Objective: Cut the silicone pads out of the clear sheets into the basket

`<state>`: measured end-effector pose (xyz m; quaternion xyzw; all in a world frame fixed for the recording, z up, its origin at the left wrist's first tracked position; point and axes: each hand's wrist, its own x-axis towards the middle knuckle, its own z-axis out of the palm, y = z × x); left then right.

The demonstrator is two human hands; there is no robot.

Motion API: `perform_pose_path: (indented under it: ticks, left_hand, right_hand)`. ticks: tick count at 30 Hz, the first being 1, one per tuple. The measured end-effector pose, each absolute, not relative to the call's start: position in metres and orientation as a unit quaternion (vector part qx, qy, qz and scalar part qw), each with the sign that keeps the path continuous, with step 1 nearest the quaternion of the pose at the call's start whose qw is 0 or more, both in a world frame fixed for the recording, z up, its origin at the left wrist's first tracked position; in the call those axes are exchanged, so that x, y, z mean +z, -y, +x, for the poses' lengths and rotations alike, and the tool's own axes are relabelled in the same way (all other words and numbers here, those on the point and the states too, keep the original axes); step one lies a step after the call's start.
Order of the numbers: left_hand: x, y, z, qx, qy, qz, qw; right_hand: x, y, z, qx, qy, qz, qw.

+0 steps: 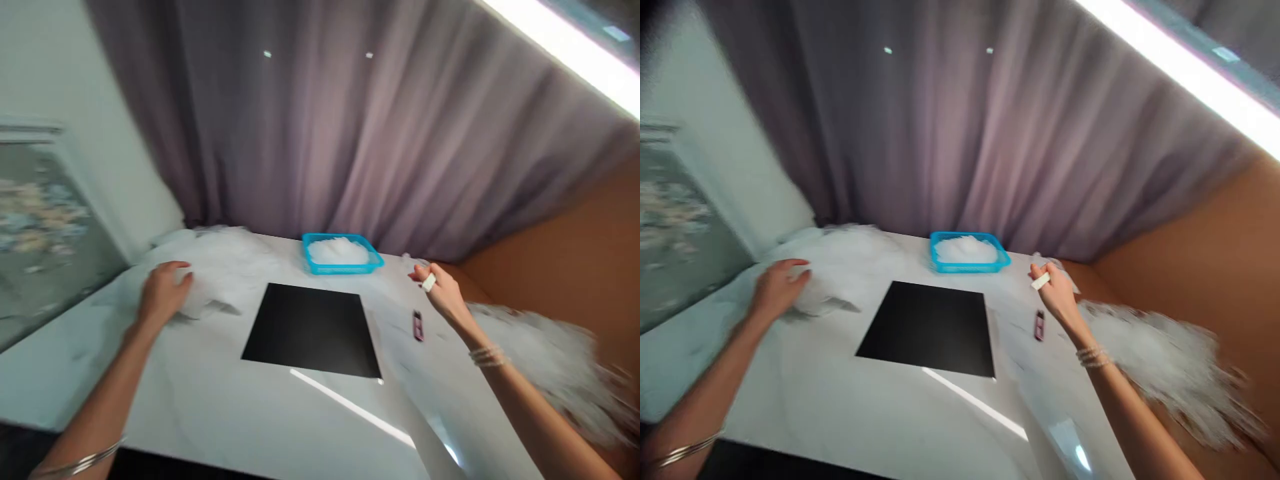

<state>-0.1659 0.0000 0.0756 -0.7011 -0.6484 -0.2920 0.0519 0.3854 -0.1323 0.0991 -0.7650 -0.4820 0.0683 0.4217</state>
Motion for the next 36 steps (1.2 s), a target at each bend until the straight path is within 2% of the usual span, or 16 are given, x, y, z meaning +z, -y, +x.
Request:
perform_pose_path:
  ticks: [4,7,14,18,22,26,30,36]
  left_hand:
    - [0.061,-0.007,-0.194,-0.262,0.673,-0.687,0.081]
    - [0.056,-0.014,-0.191,-0.25,0.666,-0.699,0.078]
    - [0.054,-0.007,-0.202,-0.226,0.604,-0.763,0.042]
    - [0.06,-0.014,-0.208,-0.241,0.596,-0.765,0.044]
    - [0.085,-0.045,-0.212,-0.264,0.582,-0.768,0.039]
    - [0.108,-0.073,-0.22,-0.218,0.541,-0.812,-0.013]
    - [0.106,-0.076,-0.228,-0.156,0.523,-0.837,-0.041]
    - [0.092,-0.068,-0.223,-0.152,0.544,-0.825,-0.011]
  right_hand:
    - [0.082,0.063,0.265,0.22,0.612,-0.63,0.425]
    - [0.076,0.018,0.187,0.272,0.662,-0.568,0.407]
    - [0.08,-0.043,0.081,0.375,0.689,-0.476,0.398]
    - [0.082,-0.048,0.057,0.422,0.675,-0.445,0.41]
    - [0.085,-0.045,0.055,0.435,0.657,-0.432,0.438]
    - [0.089,-0.044,0.064,0.427,0.65,-0.426,0.462]
    - [0.089,-0.045,0.07,0.435,0.65,-0.419,0.461]
    - [0.089,-0.042,0.063,0.459,0.645,-0.411,0.452]
